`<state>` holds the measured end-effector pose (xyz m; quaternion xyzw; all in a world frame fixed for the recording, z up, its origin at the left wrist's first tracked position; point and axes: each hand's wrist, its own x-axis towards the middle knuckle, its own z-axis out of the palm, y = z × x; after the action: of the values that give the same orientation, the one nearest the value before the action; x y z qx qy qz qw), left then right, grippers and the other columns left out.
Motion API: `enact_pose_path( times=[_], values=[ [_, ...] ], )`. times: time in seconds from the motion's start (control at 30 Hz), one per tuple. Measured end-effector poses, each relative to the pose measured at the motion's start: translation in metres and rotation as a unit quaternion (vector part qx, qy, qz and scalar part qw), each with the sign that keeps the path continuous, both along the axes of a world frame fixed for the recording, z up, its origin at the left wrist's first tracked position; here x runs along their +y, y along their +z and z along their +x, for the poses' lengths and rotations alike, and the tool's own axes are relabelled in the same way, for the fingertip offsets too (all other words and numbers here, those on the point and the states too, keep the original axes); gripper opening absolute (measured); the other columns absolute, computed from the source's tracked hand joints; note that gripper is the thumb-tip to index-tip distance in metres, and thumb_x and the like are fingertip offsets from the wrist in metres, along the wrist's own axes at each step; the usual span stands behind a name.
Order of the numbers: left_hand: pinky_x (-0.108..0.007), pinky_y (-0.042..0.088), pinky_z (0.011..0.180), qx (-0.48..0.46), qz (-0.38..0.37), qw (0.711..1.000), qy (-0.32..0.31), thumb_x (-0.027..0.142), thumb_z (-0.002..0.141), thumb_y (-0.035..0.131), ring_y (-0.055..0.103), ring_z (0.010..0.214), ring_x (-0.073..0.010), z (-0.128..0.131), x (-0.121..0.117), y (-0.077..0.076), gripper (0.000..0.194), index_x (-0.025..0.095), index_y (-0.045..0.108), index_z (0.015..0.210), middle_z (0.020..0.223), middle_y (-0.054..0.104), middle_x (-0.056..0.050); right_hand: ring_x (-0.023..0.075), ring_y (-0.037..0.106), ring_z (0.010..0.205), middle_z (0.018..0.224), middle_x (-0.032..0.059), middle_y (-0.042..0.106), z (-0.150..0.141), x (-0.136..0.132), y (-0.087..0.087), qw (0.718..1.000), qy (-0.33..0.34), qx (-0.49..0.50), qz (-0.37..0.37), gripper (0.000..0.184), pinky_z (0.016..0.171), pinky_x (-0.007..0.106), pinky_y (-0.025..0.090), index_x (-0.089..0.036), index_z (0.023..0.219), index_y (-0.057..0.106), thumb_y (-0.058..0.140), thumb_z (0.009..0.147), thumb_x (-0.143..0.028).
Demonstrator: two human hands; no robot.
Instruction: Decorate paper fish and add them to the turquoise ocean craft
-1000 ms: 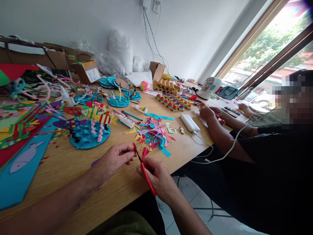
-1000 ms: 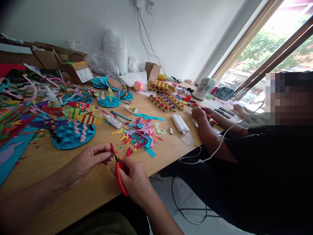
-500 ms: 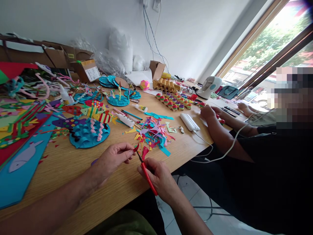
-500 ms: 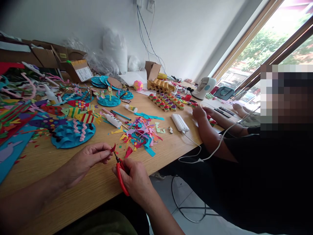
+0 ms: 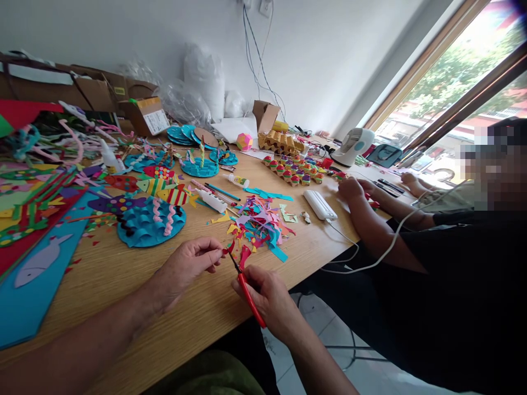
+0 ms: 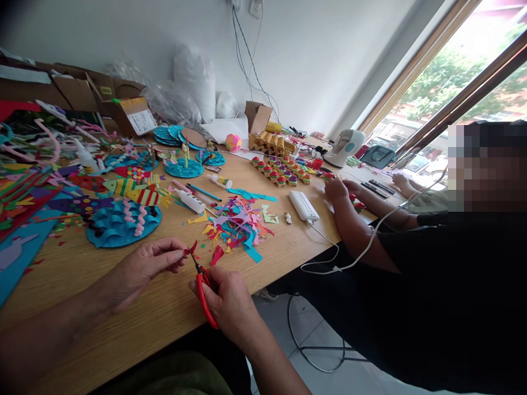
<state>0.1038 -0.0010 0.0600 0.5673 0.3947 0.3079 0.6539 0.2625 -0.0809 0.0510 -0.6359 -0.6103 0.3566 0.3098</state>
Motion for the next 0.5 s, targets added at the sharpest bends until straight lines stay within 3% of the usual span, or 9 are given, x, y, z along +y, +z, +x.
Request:
enact_pose_path(
  times=[0.3,0.5],
  values=[
    [-0.025,0.041,0.062,0.006,0.007,1.000,-0.003,0.036,0.064,0.061,0.049,0.066,-0.0142,-0.0005,0.0016,0.0035,0.019,0.017,0.059,0.063,0.066,0.055,0.001,0.0071,0.027,0.051,0.054,-0.0070,0.029,0.0011,0.0003,-0.0018,1.000,0.003,-0.012,-0.005,0.036,0.046,0.021,0.020,-0.019,0.057,0.036,0.052,0.082,-0.040],
    [-0.027,0.042,0.065,0.005,-0.008,1.000,-0.007,0.037,0.065,0.061,0.052,0.069,-0.0154,-0.0013,0.0002,0.0041,0.019,0.017,0.059,0.064,0.066,0.058,0.000,0.0085,0.033,0.055,0.060,-0.0054,0.039,0.0005,-0.0008,0.0067,0.999,0.033,-0.008,-0.001,0.028,0.050,0.021,0.026,-0.018,0.066,0.043,0.048,0.085,-0.037]
  ],
)
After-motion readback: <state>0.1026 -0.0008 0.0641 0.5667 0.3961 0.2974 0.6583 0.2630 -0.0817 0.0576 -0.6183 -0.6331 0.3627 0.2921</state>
